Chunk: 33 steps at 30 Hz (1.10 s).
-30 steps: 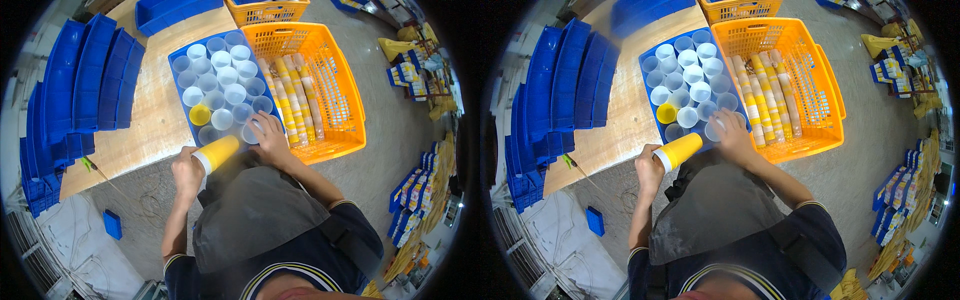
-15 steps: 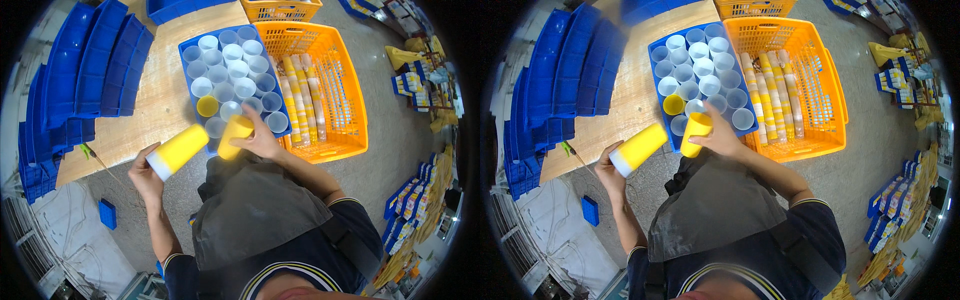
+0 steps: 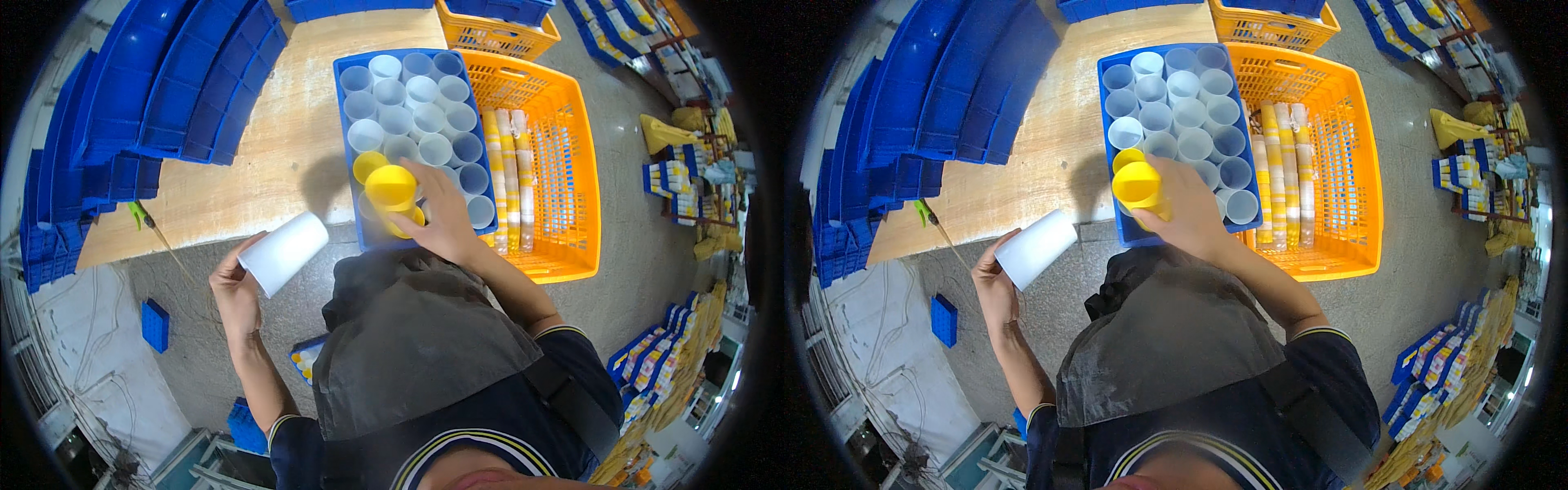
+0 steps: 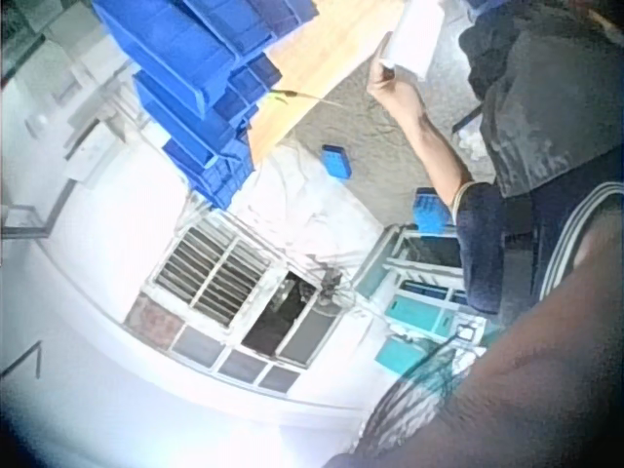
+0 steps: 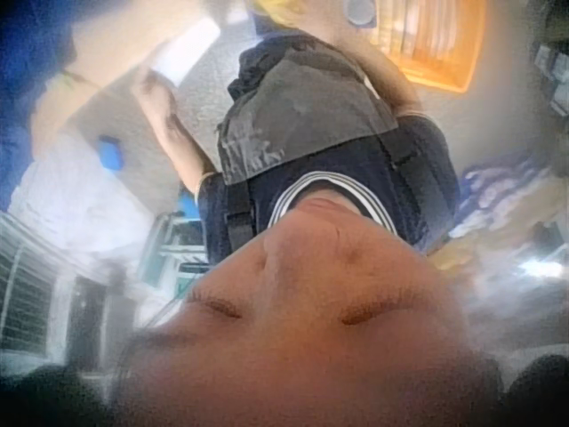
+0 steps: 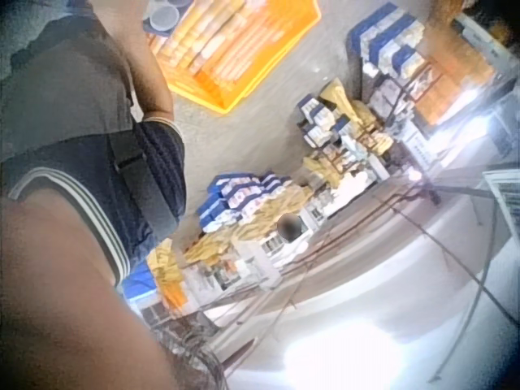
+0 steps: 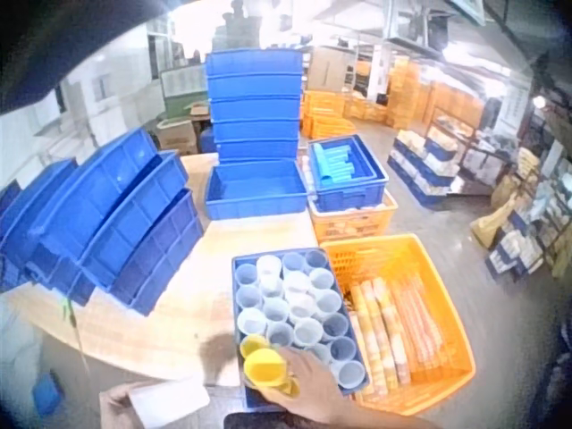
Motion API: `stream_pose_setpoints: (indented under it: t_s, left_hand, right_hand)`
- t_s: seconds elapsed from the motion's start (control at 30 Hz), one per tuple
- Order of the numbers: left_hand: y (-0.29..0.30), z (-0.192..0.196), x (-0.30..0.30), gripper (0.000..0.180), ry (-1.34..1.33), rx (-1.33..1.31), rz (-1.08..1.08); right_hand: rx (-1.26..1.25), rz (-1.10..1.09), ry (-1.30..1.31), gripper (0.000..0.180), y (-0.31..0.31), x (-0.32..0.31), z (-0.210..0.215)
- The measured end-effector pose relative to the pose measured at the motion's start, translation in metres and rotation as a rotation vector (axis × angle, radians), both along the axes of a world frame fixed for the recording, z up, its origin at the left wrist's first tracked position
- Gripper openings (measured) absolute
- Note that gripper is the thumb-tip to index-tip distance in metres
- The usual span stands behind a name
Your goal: The person repeatedly picks stacks of white and yellow plastic cups from an orange basket and places them into blue trays. They carry filled trays to a conveyor area, arrange cups within trays, and return to the basket to continue the cycle.
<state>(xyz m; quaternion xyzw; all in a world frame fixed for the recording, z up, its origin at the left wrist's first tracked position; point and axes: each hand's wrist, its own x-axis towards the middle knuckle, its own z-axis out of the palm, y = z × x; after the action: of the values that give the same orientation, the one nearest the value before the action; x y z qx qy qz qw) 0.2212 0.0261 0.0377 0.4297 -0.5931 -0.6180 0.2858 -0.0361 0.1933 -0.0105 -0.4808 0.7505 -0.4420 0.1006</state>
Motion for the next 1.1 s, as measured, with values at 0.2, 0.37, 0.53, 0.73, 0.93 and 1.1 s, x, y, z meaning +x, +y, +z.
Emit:
stream_pose_setpoints:
  t_s: [0.2,0.37,0.53,0.73,0.93,1.1]
  left_hand:
    - [-0.001,-0.031,0.022,0.034,-0.088,0.216,0.008]
    - [0.022,-0.046,-0.001,0.028,-0.264,0.263,-0.214]
    - [0.080,-0.073,-0.031,0.042,0.278,0.928,-0.278]
    - [0.146,-0.151,-0.108,0.038,0.498,1.261,-0.171]
    - [0.106,-0.162,-0.075,0.053,0.319,0.995,0.247]
    - [0.054,-0.137,0.118,0.078,-0.174,0.592,0.197]
  right_hand:
    - [0.180,0.104,-0.070,0.069,0.000,0.006,-0.027]
    - [0.091,0.373,0.273,0.080,0.018,0.016,-0.016]
    - [0.168,0.565,0.107,0.079,0.023,0.004,-0.010]
    - [0.285,0.298,0.314,0.074,0.010,-0.040,-0.029]
    - [-0.007,-0.104,0.158,0.061,-0.017,-0.103,-0.027]
    - [-0.017,-0.097,0.245,0.061,-0.088,-0.132,-0.060]
